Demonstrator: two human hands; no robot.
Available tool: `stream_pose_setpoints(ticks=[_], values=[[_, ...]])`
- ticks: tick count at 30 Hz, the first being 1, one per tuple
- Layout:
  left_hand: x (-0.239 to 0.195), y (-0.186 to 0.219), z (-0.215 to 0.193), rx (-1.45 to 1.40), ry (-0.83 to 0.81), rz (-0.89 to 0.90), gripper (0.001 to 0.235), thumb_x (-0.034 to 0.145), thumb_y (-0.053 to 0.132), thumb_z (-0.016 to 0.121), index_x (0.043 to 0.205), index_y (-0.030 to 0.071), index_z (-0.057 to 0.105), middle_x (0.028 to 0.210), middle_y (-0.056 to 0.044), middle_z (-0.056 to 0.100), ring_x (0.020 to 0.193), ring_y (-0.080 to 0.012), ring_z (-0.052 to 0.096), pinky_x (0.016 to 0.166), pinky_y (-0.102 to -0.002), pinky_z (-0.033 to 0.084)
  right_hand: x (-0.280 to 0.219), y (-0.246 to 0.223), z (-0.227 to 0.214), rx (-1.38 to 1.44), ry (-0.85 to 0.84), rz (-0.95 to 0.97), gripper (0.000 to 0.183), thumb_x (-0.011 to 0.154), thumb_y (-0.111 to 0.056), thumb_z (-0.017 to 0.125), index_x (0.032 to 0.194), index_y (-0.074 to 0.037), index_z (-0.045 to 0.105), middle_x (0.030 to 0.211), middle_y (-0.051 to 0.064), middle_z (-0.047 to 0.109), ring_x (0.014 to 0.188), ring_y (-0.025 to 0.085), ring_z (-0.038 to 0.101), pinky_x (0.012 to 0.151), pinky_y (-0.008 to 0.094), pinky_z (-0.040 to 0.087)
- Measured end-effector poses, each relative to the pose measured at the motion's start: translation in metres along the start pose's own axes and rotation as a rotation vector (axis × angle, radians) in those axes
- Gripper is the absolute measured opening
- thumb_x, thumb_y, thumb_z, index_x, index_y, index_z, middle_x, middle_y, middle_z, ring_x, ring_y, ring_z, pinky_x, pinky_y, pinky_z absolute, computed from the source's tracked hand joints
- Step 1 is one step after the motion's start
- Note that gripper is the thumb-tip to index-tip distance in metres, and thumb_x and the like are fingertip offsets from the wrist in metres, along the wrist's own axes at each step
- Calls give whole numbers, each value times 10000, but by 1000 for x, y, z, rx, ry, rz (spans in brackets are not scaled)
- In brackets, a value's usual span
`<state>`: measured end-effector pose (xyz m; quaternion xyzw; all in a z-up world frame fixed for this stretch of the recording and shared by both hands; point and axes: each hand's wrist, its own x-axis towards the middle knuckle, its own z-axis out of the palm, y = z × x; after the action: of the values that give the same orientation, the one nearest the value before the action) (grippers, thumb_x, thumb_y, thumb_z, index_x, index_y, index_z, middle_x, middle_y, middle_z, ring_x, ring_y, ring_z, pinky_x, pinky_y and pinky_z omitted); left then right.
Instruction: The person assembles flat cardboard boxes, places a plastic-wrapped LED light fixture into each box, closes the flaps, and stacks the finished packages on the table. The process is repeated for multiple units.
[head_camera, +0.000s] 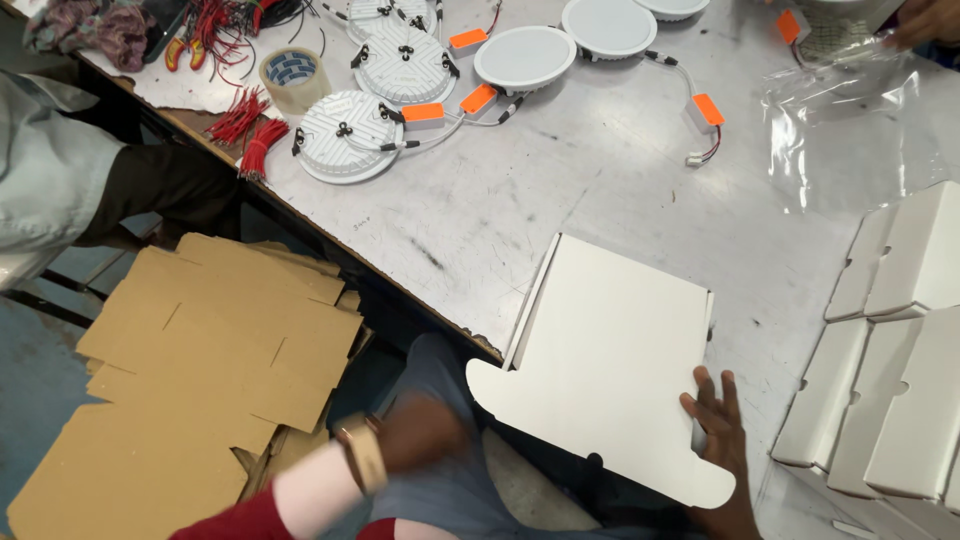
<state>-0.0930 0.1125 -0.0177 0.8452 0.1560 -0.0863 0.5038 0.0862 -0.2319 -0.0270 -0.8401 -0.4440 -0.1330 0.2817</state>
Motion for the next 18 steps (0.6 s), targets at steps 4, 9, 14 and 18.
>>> stream_pose_setpoints(ticks=[4,9,14,18], values=[[25,-10,-46,385,235,302,596,741,367,789,1280,186,609,1254,-95,644,1142,-291,616,942,-439,507,0,-9,4,206,38,60,682,837,-356,723,1393,-119,408,1619,191,331,1560,380,219,1241,539,278],[79,-18,-20,530,265,980,923,832,364,782,1584,245,259,1682,-166,164,1562,-382,171,1243,-655,152,-19,-20,14,92,96,55,607,833,-293,729,1342,-108,453,1576,205,388,1493,369,356,1187,507,365],[116,-19,12,543,416,1227,961,924,354,760,1658,363,140,1716,-103,107,1602,-338,119,1311,-607,135,-43,-14,16,-62,212,30,509,870,-264,705,1303,-73,518,1433,212,492,1320,367,486,1077,487,420],[107,-15,19,834,466,1333,864,1033,389,745,1667,348,160,1775,68,212,1654,-221,211,1383,-528,182,-57,-6,-4,-117,229,18,471,929,-322,669,1297,-54,549,1243,181,556,1108,325,541,926,455,457]])
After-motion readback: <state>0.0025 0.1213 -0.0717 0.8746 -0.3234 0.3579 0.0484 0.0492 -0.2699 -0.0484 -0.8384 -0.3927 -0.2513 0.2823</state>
